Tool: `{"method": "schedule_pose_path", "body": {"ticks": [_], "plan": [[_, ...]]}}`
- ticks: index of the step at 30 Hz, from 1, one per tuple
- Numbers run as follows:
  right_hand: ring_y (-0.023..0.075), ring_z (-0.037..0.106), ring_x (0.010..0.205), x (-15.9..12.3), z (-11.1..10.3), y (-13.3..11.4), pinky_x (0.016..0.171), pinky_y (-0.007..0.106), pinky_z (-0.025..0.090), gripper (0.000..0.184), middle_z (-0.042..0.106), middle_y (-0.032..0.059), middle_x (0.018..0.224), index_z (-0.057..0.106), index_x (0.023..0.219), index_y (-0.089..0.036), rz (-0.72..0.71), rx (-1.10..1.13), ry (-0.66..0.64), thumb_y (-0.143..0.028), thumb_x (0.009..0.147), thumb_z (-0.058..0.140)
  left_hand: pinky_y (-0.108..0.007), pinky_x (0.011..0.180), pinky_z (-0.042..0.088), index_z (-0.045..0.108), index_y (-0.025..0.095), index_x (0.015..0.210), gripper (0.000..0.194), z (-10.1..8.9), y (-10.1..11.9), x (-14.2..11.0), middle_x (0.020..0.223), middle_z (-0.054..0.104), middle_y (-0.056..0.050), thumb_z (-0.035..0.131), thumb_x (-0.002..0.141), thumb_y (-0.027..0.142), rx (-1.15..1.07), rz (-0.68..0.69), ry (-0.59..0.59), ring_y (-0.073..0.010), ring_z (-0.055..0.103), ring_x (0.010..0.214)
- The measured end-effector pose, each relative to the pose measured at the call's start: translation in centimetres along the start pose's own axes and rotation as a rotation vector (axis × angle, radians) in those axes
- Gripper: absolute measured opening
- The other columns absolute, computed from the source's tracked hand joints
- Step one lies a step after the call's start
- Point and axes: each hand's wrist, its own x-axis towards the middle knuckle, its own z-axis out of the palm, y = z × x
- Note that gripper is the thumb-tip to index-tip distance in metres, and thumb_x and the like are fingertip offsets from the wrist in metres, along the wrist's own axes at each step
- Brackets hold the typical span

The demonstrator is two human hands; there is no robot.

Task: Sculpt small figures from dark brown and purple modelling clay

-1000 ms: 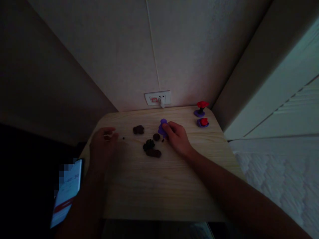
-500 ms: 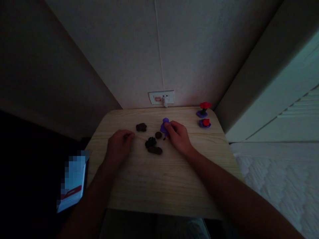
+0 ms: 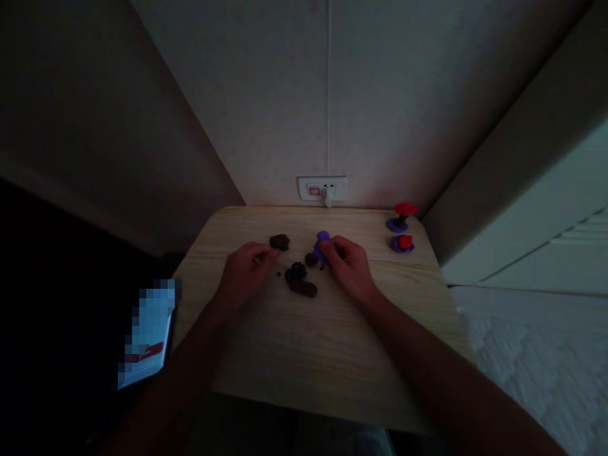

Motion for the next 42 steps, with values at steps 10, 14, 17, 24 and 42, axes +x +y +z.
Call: {"method": "schedule_pose_path", "body": {"ticks": [10,14,17,24,42], "plan": [[0.0096,0.045,0.055,-1.1,0.4,-1.5,0.049,0.023,0.032,0.037,0.056,-0.0021,0.064,0.066,0.078,-0.017,-0.025,0.146,-0.128,-0.053,0.085,0.072,-0.027,0.074,0.053,0.075,0.016,0.091,0.027,2.9,4.2,3.1,0.086,0.076,-0.005,0.080,0.076,0.038,-0.777,-0.055,-0.264,-0.0169,0.069,0.079],[0.0088,0.044,0.053,-1.4,0.4,-2.2,0.047,0.022,0.032,0.036,0.053,-0.0030,0.062,0.065,0.079,-0.017,-0.012,0.182,-0.191,-0.052,0.088,0.070,-0.027,0.069,0.053,0.077,0.017,0.082,0.022,3.1,3.7,2.6,0.080,0.076,-0.004,0.080,0.076,0.037,-0.886,-0.119,-0.247,-0.0158,0.067,0.072],[0.0093,0.048,0.055,-1.4,0.3,-2.7,0.049,0.022,0.038,0.031,0.056,-0.0030,0.065,0.066,0.088,-0.019,-0.036,0.214,-0.112,-0.050,0.085,0.073,-0.027,0.066,0.052,0.078,0.017,0.078,0.020,2.9,3.7,2.2,0.074,0.075,-0.004,0.081,0.073,0.036,-0.889,-0.141,-0.245,-0.0156,0.066,0.067],[0.0097,0.051,0.055,-1.3,0.1,-3.4,0.052,0.023,0.042,0.032,0.060,-0.0015,0.065,0.067,0.079,-0.018,-0.022,0.199,-0.100,-0.044,0.075,0.084,-0.028,0.059,0.049,0.077,0.018,0.069,0.014,2.7,4.3,1.5,0.066,0.071,-0.004,0.081,0.071,0.031,-0.902,-0.148,-0.220,-0.0158,0.062,0.062],[0.0126,0.057,0.063,-2.5,0.6,-4.2,0.057,0.026,0.049,0.020,0.061,0.0003,0.074,0.062,0.088,-0.022,-0.204,0.107,0.052,-0.039,0.091,0.071,-0.028,0.066,0.051,0.078,0.017,0.082,0.021,1.6,3.8,1.8,0.073,0.073,-0.004,0.069,0.085,0.036,-0.913,-0.122,-0.091,-0.0168,0.065,0.069]]}}
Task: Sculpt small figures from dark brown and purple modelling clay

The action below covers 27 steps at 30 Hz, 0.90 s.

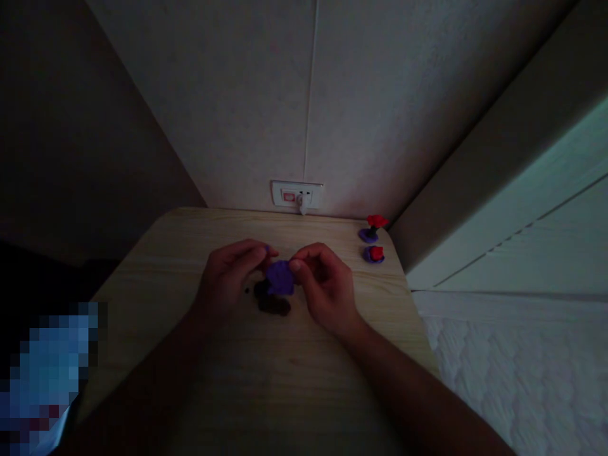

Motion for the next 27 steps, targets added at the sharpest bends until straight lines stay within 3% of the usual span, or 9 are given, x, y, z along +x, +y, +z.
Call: {"method": "schedule_pose_path", "body": {"ticks": [5,11,17,21,24,27], "plan": [[0.0116,0.057,0.060,0.28,-0.04,0.43,0.054,0.025,0.049,0.024,0.064,0.0006,0.073,0.067,0.086,-0.020,0.067,-0.001,-0.046,-0.043,0.085,0.076,-0.028,0.070,0.054,0.081,0.021,0.083,0.013,0.18,0.34,-0.36,0.082,0.078,-0.004,0.071,0.083,0.029,0.218,0.117,-0.069,-0.0193,0.070,0.077],[0.0115,0.059,0.057,0.25,-0.08,0.62,0.052,0.024,0.051,0.023,0.065,0.0003,0.069,0.069,0.084,-0.020,0.071,0.004,0.002,-0.041,0.083,0.079,-0.030,0.072,0.057,0.083,0.022,0.090,0.014,-0.26,0.30,-0.21,0.086,0.080,-0.005,0.072,0.083,0.027,0.254,0.140,-0.203,-0.0198,0.072,0.077],[0.0127,0.063,0.060,0.11,-0.18,0.60,0.055,0.026,0.055,0.026,0.068,0.0006,0.072,0.069,0.087,-0.020,0.089,0.015,-0.016,-0.043,0.080,0.081,-0.029,0.073,0.058,0.082,0.020,0.090,0.013,0.01,0.42,-0.32,0.086,0.080,-0.006,0.074,0.081,0.025,0.305,0.094,-0.165,-0.0200,0.073,0.077],[0.0140,0.066,0.067,0.31,-0.21,0.76,0.064,0.028,0.058,0.034,0.070,0.0011,0.077,0.070,0.090,-0.022,0.121,0.047,-0.070,-0.043,0.070,0.088,-0.030,0.075,0.057,0.082,0.021,0.087,0.009,-0.24,0.19,-0.43,0.087,0.079,-0.006,0.075,0.081,0.023,0.348,0.166,-0.130,-0.0201,0.072,0.078],[0.0142,0.066,0.062,0.55,-0.31,0.87,0.060,0.028,0.057,0.034,0.071,0.0017,0.072,0.070,0.085,-0.020,0.186,0.057,-0.099,-0.046,0.071,0.087,-0.030,0.077,0.056,0.081,0.022,0.089,0.010,-0.30,-0.01,-0.54,0.088,0.078,-0.005,0.073,0.082,0.022,0.395,0.232,-0.139,-0.0194,0.072,0.081],[0.0141,0.064,0.058,0.58,-0.38,0.70,0.056,0.028,0.055,0.034,0.070,0.0019,0.067,0.069,0.082,-0.018,0.220,0.044,-0.141,-0.048,0.075,0.084,-0.029,0.073,0.057,0.081,0.021,0.084,0.008,-0.03,0.12,-0.66,0.083,0.078,-0.005,0.074,0.080,0.021,0.357,0.201,-0.108,-0.0191,0.071,0.077]]}}
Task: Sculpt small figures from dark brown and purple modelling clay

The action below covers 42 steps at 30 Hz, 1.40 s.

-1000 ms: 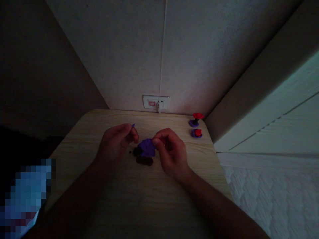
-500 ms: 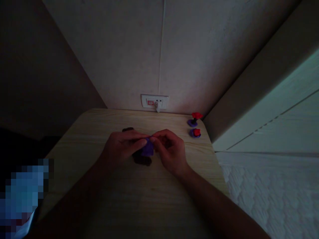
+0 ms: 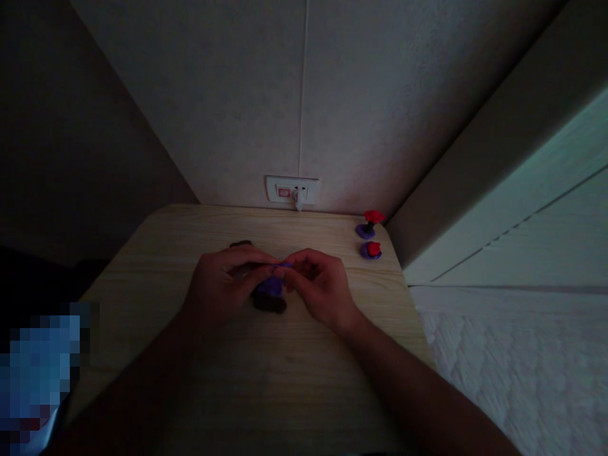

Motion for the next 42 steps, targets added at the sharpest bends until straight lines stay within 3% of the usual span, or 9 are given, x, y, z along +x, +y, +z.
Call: {"method": "schedule_pose_path", "body": {"ticks": [4,7,11,16,20,25,31,38,42], "plan": [[0.0135,0.061,0.058,-0.5,0.2,-0.4,0.055,0.027,0.051,0.030,0.066,0.0006,0.066,0.067,0.084,-0.019,-0.074,-0.056,0.022,-0.046,0.081,0.080,-0.028,0.066,0.057,0.080,0.019,0.079,0.005,0.5,0.2,0.1,0.075,0.077,-0.004,0.076,0.076,0.022,-0.183,-0.148,0.006,-0.0187,0.071,0.069],[0.0144,0.062,0.064,-0.9,0.3,-0.5,0.059,0.028,0.052,0.021,0.067,0.0025,0.075,0.067,0.086,-0.020,-0.214,-0.160,0.059,-0.039,0.086,0.075,-0.028,0.064,0.057,0.079,0.019,0.079,0.008,0.7,-0.1,0.1,0.074,0.077,-0.003,0.079,0.075,0.026,-0.351,-0.238,0.025,-0.0179,0.071,0.068],[0.0156,0.062,0.073,-0.9,0.1,-0.3,0.068,0.030,0.053,0.011,0.067,0.0035,0.082,0.068,0.088,-0.022,-0.355,-0.268,0.096,-0.030,0.089,0.074,-0.030,0.067,0.059,0.080,0.020,0.083,0.014,0.8,-0.5,0.2,0.078,0.078,-0.003,0.082,0.074,0.030,-0.427,-0.281,0.038,-0.0186,0.072,0.071],[0.0155,0.066,0.073,-0.6,0.1,0.5,0.068,0.030,0.057,0.019,0.068,0.0036,0.084,0.068,0.091,-0.022,-0.237,-0.118,0.097,-0.038,0.086,0.077,-0.031,0.074,0.060,0.081,0.020,0.085,0.013,0.2,0.0,0.5,0.083,0.079,-0.004,0.081,0.075,0.028,-0.277,-0.193,-0.021,-0.0200,0.074,0.077],[0.0172,0.069,0.077,-0.3,0.1,0.6,0.074,0.032,0.061,0.034,0.071,0.0032,0.088,0.067,0.095,-0.024,-0.147,-0.011,0.039,-0.042,0.073,0.087,-0.030,0.073,0.060,0.082,0.020,0.085,0.012,-0.4,0.4,0.5,0.082,0.079,-0.004,0.081,0.075,0.027,-0.177,-0.163,-0.009,-0.0199,0.073,0.075],[0.0166,0.070,0.071,-0.3,0.1,-0.2,0.072,0.033,0.061,0.035,0.072,0.0017,0.079,0.067,0.084,-0.021,-0.012,0.094,-0.024,-0.042,0.067,0.090,-0.027,0.064,0.058,0.081,0.020,0.079,0.010,0.0,0.2,0.3,0.074,0.077,-0.003,0.084,0.071,0.025,-0.328,-0.252,-0.017,-0.0177,0.071,0.068],[0.0151,0.067,0.070,-0.5,0.3,-1.1,0.066,0.030,0.060,0.032,0.071,0.0017,0.078,0.068,0.082,-0.022,-0.106,0.084,0.046,-0.044,0.072,0.087,-0.025,0.061,0.055,0.077,0.019,0.078,0.028,1.7,-0.3,0.1,0.072,0.073,-0.002,0.091,0.061,0.035,-0.798,-0.465,0.062,-0.0126,0.066,0.063],[0.0144,0.069,0.071,0.1,0.1,0.0,0.069,0.029,0.062,0.035,0.070,0.0009,0.082,0.067,0.090,-0.022,-0.135,0.108,0.113,-0.039,0.070,0.089,-0.028,0.073,0.059,0.079,0.018,0.086,0.025,1.1,-0.5,0.1,0.082,0.077,-0.003,0.090,0.065,0.028,-0.522,-0.355,0.082,-0.0159,0.071,0.075],[0.0148,0.071,0.075,-0.2,0.2,0.4,0.071,0.028,0.063,0.034,0.070,0.0001,0.086,0.066,0.095,-0.023,-0.261,0.029,0.205,-0.032,0.072,0.089,-0.029,0.072,0.060,0.080,0.018,0.086,0.024,0.9,-0.9,0.0,0.079,0.078,-0.003,0.089,0.066,0.027,-0.495,-0.356,0.098,-0.0169,0.072,0.073]]}}
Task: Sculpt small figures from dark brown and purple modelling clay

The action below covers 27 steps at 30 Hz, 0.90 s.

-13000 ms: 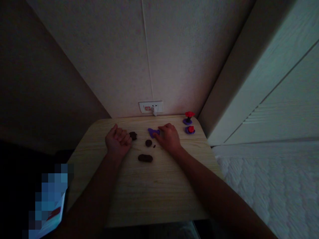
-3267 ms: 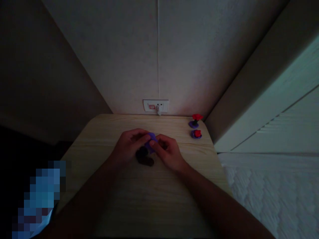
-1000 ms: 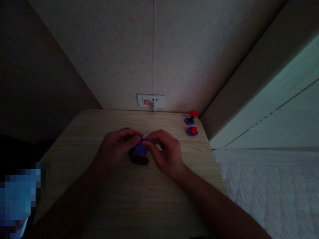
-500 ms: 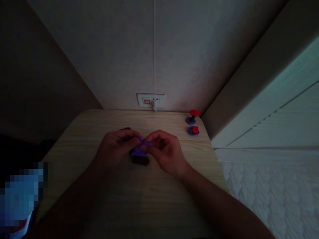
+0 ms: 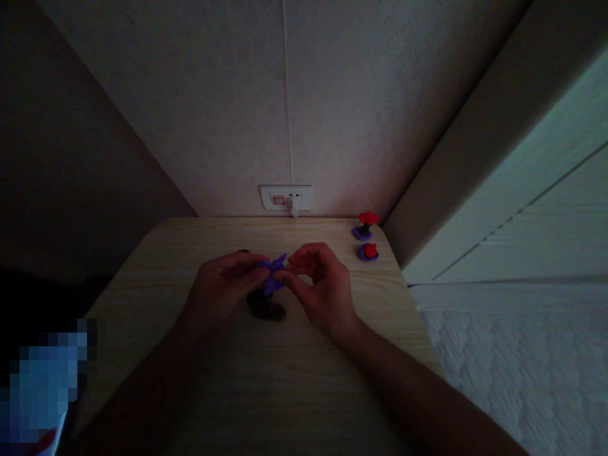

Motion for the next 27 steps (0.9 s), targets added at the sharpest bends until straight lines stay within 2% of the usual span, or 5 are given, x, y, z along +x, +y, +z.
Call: {"method": "schedule_pose_path", "body": {"ticks": [3,6,13,18,27], "plan": [[0.0182,0.072,0.087,-0.3,-0.2,-0.2,0.081,0.034,0.063,0.018,0.075,0.0053,0.097,0.074,0.100,-0.023,-0.149,-0.228,-0.083,-0.026,0.083,0.080,-0.028,0.074,0.061,0.081,0.019,0.086,0.022,0.1,-0.1,-0.1,0.081,0.079,-0.003,0.089,0.067,0.026,-0.017,0.023,0.014,-0.0170,0.073,0.074],[0.0205,0.072,0.090,-0.4,-0.3,-0.5,0.083,0.037,0.062,0.021,0.077,0.0070,0.100,0.077,0.108,-0.025,-0.211,-0.328,-0.142,-0.024,0.087,0.076,-0.028,0.075,0.062,0.082,0.019,0.086,0.019,0.2,0.1,-0.2,0.084,0.080,-0.004,0.087,0.069,0.024,0.013,0.074,0.019,-0.0178,0.074,0.076],[0.0170,0.073,0.078,-0.1,0.2,-0.7,0.072,0.029,0.062,0.016,0.077,0.0039,0.089,0.081,0.090,-0.024,0.064,0.016,-0.111,-0.029,0.075,0.086,-0.024,0.069,0.061,0.081,0.020,0.082,0.010,0.6,0.7,-0.6,0.081,0.079,-0.003,0.082,0.072,0.020,0.037,0.105,-0.020,-0.0162,0.074,0.074],[0.0152,0.072,0.073,0.0,0.3,-1.1,0.071,0.027,0.060,0.017,0.078,0.0024,0.080,0.081,0.086,-0.022,0.208,0.135,-0.105,-0.033,0.074,0.087,-0.023,0.070,0.060,0.081,0.019,0.081,0.009,0.9,0.7,-0.6,0.079,0.078,-0.002,0.082,0.073,0.019,0.073,0.122,-0.008,-0.0152,0.073,0.073],[0.0165,0.074,0.072,-0.1,0.8,-0.5,0.072,0.030,0.061,0.018,0.080,0.0027,0.081,0.081,0.084,-0.023,0.256,0.158,0.040,-0.032,0.071,0.088,-0.023,0.069,0.061,0.079,0.019,0.082,0.014,0.7,0.5,-0.4,0.080,0.078,-0.002,0.086,0.069,0.021,0.109,0.135,-0.002,-0.0153,0.074,0.072]]}}
